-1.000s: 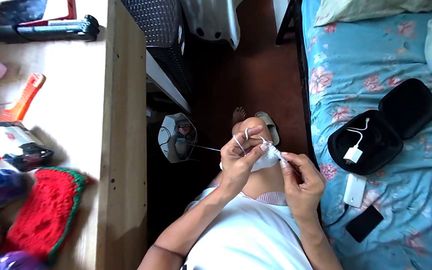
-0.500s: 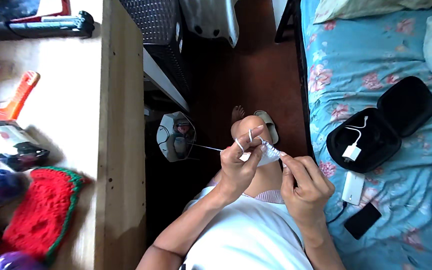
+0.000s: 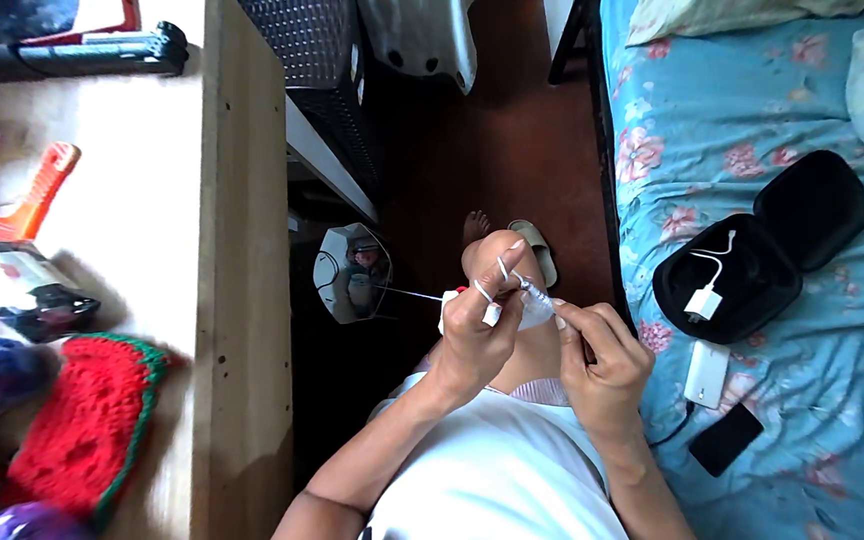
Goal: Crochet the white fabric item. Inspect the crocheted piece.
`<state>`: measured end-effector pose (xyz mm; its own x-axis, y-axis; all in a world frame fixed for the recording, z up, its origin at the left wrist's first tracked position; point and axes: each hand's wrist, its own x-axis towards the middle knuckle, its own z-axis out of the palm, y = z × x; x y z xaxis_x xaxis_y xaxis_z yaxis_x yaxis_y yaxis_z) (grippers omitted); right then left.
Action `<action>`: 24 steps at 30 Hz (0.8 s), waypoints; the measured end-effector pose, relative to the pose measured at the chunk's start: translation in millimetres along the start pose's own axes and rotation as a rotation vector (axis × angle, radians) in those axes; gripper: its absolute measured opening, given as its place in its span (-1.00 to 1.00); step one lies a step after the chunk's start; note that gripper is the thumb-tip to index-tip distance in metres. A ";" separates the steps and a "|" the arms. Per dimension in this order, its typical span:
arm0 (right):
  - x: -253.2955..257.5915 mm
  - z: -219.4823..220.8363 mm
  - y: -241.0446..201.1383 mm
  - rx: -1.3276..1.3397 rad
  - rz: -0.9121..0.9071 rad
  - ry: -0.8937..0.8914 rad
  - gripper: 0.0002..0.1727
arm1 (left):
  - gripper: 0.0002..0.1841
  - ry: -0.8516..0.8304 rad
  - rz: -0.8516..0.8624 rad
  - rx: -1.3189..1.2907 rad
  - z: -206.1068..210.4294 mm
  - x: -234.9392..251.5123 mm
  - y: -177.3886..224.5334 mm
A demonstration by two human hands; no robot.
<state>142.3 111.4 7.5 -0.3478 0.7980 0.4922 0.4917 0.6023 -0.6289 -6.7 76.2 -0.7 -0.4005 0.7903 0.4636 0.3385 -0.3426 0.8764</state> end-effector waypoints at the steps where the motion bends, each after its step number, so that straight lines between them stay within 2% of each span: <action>1: -0.7 0.3 -1.8 -0.007 0.004 0.008 -0.78 | -0.50 0.000 0.000 -0.008 0.0 -0.4 0.0; 4: -1.3 0.9 -6.6 0.001 0.021 0.027 -0.79 | -0.49 0.028 -0.010 -0.042 1.8 -0.5 1.1; 8: -3.0 5.5 -6.9 0.107 0.072 0.023 -0.80 | -0.44 0.082 -0.117 -0.169 7.1 -1.3 7.0; 15: -2.5 5.9 -3.9 0.127 0.059 0.044 -0.81 | -0.42 0.075 -0.155 -0.200 6.8 -1.8 7.9; 19: -3.0 8.9 -1.2 0.415 0.214 -0.019 -0.80 | -0.35 0.084 -0.366 -0.332 4.9 2.6 13.8; 21: 0.3 7.6 -1.1 0.608 0.339 -0.075 -0.70 | -0.28 0.088 -0.481 -0.406 4.3 5.5 14.9; 24: 4.2 6.4 1.6 0.879 0.524 -0.135 -0.59 | -0.25 0.084 -0.503 -0.436 4.7 6.1 14.2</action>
<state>136.5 115.8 4.7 -0.3717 0.9283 -0.0085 -0.1306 -0.0613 -0.9895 -0.4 78.6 13.9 -0.4904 0.8712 -0.0223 -0.2745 -0.1301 0.9527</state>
